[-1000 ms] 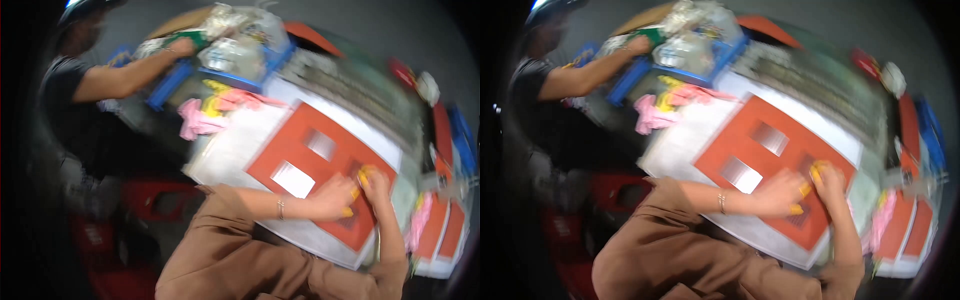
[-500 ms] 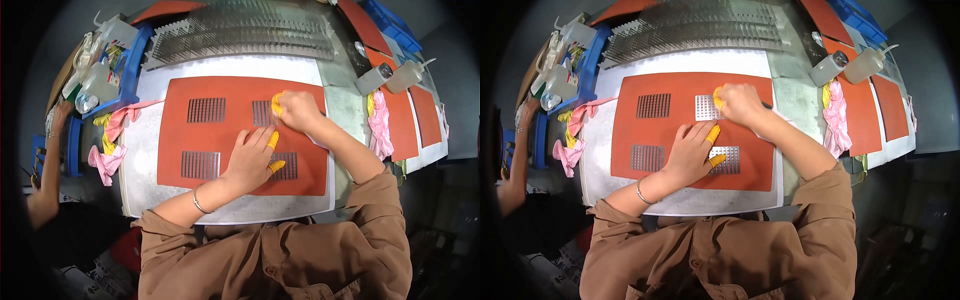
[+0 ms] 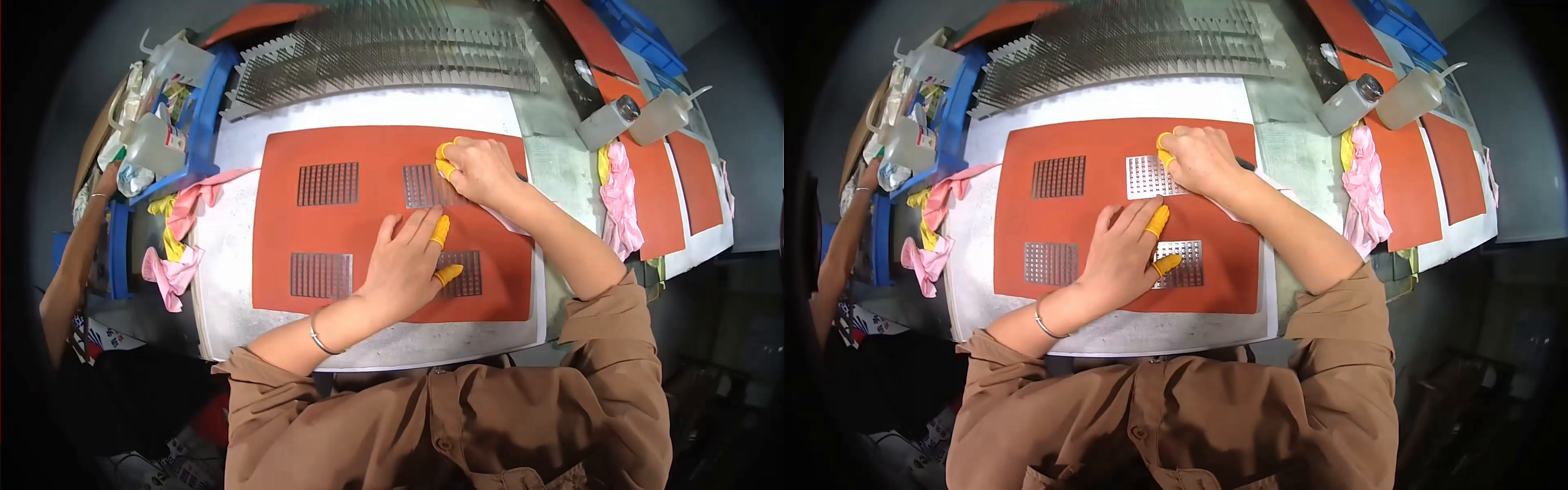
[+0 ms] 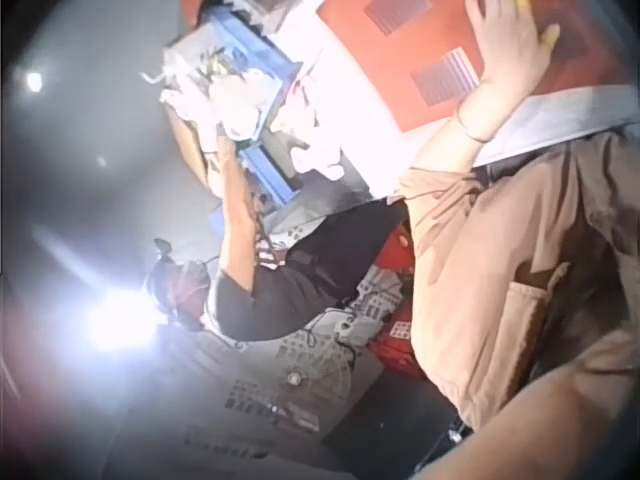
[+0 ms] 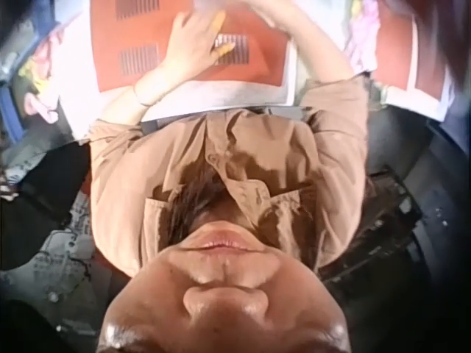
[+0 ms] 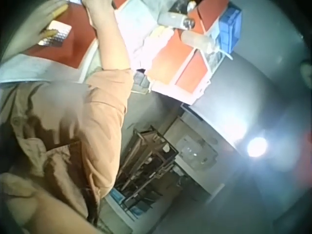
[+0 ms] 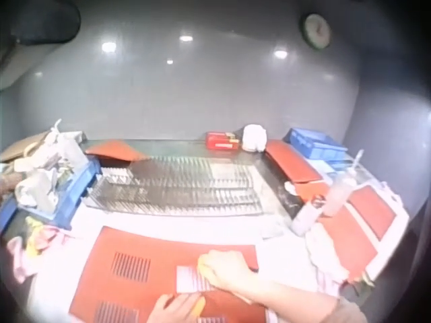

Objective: The person wipes small metal grid plates with a yellow cloth at an industrial workstation.

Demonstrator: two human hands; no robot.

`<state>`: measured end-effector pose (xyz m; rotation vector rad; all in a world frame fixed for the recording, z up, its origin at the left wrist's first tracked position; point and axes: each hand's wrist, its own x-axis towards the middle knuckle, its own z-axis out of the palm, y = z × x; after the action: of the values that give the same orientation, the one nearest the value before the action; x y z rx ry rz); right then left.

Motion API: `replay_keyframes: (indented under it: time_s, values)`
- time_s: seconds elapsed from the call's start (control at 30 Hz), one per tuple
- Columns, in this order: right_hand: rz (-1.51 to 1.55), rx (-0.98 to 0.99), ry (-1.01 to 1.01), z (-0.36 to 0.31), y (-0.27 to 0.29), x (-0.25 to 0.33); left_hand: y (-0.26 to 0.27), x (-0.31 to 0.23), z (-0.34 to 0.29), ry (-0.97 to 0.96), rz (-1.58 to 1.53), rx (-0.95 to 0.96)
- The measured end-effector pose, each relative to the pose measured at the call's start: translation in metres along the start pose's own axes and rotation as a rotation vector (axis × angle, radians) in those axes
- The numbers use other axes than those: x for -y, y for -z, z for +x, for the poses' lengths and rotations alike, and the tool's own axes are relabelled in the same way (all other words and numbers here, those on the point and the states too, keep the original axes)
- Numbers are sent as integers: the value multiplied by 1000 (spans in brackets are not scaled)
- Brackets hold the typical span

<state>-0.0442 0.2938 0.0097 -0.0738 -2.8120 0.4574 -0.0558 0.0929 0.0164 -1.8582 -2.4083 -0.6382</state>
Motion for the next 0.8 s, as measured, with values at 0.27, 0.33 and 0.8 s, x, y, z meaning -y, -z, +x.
replay_keyframes:
  time_s: [0.27, 0.33, 0.8]
  values:
    - [14, -29, 22, -1, -1, -5, -3, -4, -3, -19, 21, -8]
    - [-2, 22, -13, -1, 3, 5, -1, 0, -3, -5, 41, -1]
    - [-7, 23, 9, -2, 8, 9, 0, -2, -2, -9, 33, 23]
